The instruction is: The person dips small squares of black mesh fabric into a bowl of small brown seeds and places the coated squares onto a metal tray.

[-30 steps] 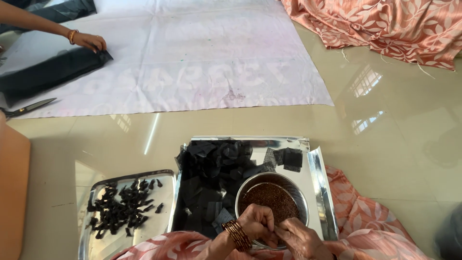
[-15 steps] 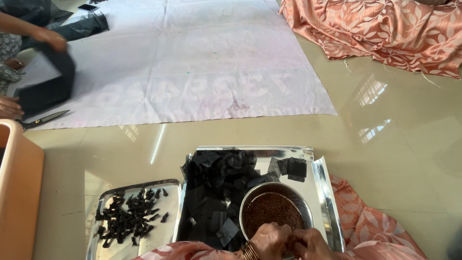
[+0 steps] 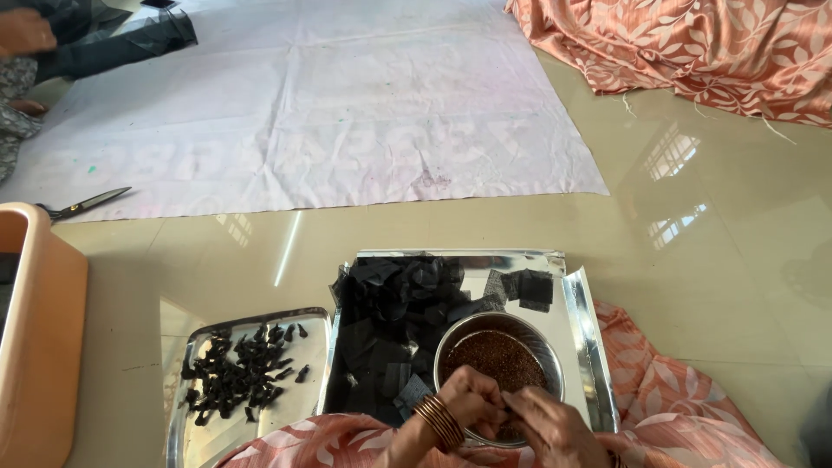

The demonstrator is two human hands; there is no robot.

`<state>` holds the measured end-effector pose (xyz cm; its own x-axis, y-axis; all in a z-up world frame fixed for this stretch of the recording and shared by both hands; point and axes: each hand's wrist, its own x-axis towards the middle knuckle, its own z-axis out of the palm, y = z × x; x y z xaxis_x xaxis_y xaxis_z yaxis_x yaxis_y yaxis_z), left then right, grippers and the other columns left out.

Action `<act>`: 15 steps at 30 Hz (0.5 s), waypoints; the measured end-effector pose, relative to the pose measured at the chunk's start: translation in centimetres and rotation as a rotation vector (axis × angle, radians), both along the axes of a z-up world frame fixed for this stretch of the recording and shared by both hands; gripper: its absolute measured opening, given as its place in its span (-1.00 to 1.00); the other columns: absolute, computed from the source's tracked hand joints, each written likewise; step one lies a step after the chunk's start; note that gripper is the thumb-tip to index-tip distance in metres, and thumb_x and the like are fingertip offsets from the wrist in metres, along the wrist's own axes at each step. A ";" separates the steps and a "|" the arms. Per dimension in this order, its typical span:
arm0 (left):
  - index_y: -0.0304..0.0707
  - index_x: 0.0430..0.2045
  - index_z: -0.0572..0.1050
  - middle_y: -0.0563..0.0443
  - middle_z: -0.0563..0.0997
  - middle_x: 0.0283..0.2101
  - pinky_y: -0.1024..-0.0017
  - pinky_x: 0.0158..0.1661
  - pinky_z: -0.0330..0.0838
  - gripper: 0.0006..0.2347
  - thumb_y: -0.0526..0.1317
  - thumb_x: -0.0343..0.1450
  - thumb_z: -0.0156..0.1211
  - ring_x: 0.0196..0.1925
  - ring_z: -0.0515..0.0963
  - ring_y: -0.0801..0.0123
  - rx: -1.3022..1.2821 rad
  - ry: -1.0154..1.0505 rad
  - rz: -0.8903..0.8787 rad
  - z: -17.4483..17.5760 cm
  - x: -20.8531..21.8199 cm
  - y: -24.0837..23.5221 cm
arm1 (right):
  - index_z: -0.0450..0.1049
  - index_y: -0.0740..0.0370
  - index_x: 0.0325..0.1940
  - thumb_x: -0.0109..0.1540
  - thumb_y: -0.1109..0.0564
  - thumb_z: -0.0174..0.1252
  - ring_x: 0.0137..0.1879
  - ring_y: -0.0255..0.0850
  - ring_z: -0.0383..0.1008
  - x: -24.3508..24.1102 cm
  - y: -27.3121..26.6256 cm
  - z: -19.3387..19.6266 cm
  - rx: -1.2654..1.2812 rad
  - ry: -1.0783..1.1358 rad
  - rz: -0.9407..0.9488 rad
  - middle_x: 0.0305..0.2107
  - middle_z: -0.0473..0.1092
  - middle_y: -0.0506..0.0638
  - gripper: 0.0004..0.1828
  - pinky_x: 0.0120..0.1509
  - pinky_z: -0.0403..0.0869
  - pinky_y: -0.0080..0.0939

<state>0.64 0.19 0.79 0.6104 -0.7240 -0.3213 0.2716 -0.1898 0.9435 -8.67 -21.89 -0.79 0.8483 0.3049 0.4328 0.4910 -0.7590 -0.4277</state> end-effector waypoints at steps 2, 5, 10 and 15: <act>-0.44 -0.47 0.61 -0.13 0.66 -0.44 0.55 -0.51 0.61 -0.98 -0.46 0.37 0.32 -0.52 0.66 0.41 -0.074 0.137 -0.039 0.5 0.6 0.7 | 0.40 0.37 0.28 0.30 0.04 0.05 -0.12 0.02 0.59 -0.2 -0.5 0.2 0.067 0.031 0.158 -0.16 0.48 0.26 -0.49 -0.23 0.66 -0.16; -0.49 -0.45 0.62 -0.15 0.67 -0.45 0.58 -0.48 0.60 -0.97 -0.46 0.36 0.38 -0.51 0.66 0.42 -0.164 0.321 -0.106 0.7 1.0 1.0 | 0.33 0.41 0.36 0.28 0.04 0.04 -0.11 0.00 0.58 -0.9 -1.1 -0.1 0.012 0.057 0.268 -0.21 0.47 0.25 -0.40 -0.30 0.66 -0.13; -0.51 -0.40 0.64 -0.15 0.68 -0.42 0.58 -0.46 0.60 -0.95 -0.46 0.36 0.40 -0.49 0.66 0.43 -0.195 0.429 -0.144 1.5 1.0 1.0 | 0.42 0.40 0.21 0.27 0.04 0.07 -0.03 0.08 0.56 -1.4 -2.4 -5.7 -0.175 -0.151 0.235 -0.16 0.46 0.31 -0.50 -0.35 0.64 -0.18; -0.45 -0.47 0.63 -0.16 0.68 -0.45 0.44 -0.44 0.59 -0.97 -0.47 0.30 0.32 -0.47 0.66 0.30 -0.145 -0.301 -0.157 0.1 -1.1 0.0 | 0.46 0.23 -0.23 0.22 0.10 0.20 -0.18 0.05 0.62 -0.8 -0.1 -2.3 -0.186 -0.296 0.103 -0.24 0.51 0.19 -0.85 -0.26 0.63 -0.22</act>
